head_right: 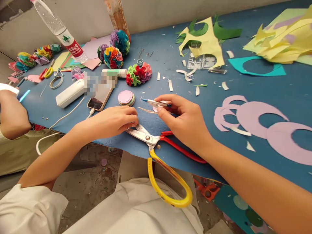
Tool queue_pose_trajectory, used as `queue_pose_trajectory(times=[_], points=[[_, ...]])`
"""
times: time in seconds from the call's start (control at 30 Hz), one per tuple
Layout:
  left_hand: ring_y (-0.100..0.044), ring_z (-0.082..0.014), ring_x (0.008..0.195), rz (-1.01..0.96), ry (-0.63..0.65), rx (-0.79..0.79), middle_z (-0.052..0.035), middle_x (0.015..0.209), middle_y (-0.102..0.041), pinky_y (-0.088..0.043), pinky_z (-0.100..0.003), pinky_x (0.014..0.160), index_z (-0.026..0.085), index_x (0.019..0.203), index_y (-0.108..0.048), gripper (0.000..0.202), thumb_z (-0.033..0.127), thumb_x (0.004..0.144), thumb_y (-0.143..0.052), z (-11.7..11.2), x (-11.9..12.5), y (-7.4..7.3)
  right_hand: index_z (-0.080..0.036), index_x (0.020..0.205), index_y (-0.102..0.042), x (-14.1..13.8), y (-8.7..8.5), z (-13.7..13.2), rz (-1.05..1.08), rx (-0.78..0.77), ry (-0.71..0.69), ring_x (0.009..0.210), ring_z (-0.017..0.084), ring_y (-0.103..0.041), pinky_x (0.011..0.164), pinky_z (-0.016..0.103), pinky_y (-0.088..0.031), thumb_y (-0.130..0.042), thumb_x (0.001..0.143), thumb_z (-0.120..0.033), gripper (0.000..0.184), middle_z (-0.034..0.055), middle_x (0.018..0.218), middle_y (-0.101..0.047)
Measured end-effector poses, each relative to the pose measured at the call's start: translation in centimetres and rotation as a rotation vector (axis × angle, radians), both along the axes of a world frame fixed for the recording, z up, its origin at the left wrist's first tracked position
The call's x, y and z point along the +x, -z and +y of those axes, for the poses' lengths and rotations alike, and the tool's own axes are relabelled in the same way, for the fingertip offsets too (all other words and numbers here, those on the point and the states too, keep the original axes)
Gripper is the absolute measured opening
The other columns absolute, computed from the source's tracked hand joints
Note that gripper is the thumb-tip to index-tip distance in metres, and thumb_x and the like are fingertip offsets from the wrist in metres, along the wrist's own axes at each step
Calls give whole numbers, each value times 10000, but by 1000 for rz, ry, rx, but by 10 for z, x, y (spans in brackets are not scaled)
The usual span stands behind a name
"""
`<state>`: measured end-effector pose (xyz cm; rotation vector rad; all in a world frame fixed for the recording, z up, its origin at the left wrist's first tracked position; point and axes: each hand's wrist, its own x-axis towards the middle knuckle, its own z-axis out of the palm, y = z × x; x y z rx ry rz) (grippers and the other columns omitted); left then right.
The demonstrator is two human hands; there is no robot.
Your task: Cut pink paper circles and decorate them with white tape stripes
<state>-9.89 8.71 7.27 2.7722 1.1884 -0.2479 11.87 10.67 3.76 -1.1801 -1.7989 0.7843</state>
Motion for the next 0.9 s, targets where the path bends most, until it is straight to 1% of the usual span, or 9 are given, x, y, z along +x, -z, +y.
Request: queue_pose_trajectory(times=[0.13,0.23,0.3,0.37,0.5,0.63,0.7,0.8,0.9], points=[[-566,-220,973,87,77,116,-107,1088,-600,-428,-305,781,143,958,-634,197,79,862,-475,-3,6,-1,-221,956,-710,2,-5,2,53,13,-12,480,108,-542,468,241,-433,-641,771,-297,212,-30,626,-629],[-542,-245,1027,133,100,145,-130,1095,-584,-423,-324,835,109,986,-624,232,44,796,-508,-4,10,-1,-221,944,-708,5,-11,4,79,-9,17,451,98,-515,425,222,-388,-644,752,-270,208,-38,581,-612],[-534,-257,1038,169,93,129,-143,1099,-577,-420,-336,856,92,1006,-609,240,48,791,-510,-6,11,-1,-215,927,-708,6,-15,6,109,-24,42,445,97,-502,422,222,-385,-650,736,-268,206,-38,556,-599],[-526,-264,1048,185,67,105,-151,1113,-571,-417,-344,870,89,1018,-590,248,42,794,-495,-8,12,-1,-211,932,-706,8,-17,7,184,-24,64,498,106,-540,465,226,-418,-649,733,-285,220,-28,584,-609],[-528,-254,1054,75,-9,58,-154,1140,-567,-419,-342,891,105,1006,-568,236,31,818,-447,-11,5,-3,-216,969,-699,9,-19,5,305,-40,87,552,107,-552,469,225,-405,-648,738,-314,255,-26,629,-600],[-588,-217,922,-248,-205,17,-99,1005,-633,-455,-341,841,150,929,-582,139,177,907,-447,-17,-9,-2,-211,986,-689,10,-24,0,314,-52,61,520,92,-505,435,223,-362,-650,749,-312,260,-29,632,-584],[-625,-189,867,-527,-346,0,-61,931,-678,-478,-313,807,172,918,-595,119,229,899,-493,-26,-16,2,-207,1007,-682,10,-26,-3,287,-66,24,518,89,-496,435,224,-362,-649,763,-329,274,-26,640,-586],[-676,-163,838,-1026,-566,20,-35,874,-736,-511,-271,778,184,1015,-627,181,264,863,-568,-45,-17,14,-198,1033,-669,10,-28,-7,233,-91,-45,555,98,-530,485,228,-415,-644,789,-358,293,-13,664,-612],[-695,-156,805,-1337,-716,40,-53,877,-759,-537,-268,783,162,1001,-668,194,232,845,-577,-64,-7,25,-202,1038,-661,7,-28,-11,184,-81,-106,582,110,-555,521,230,-446,-634,807,-379,292,-5,662,-626]])
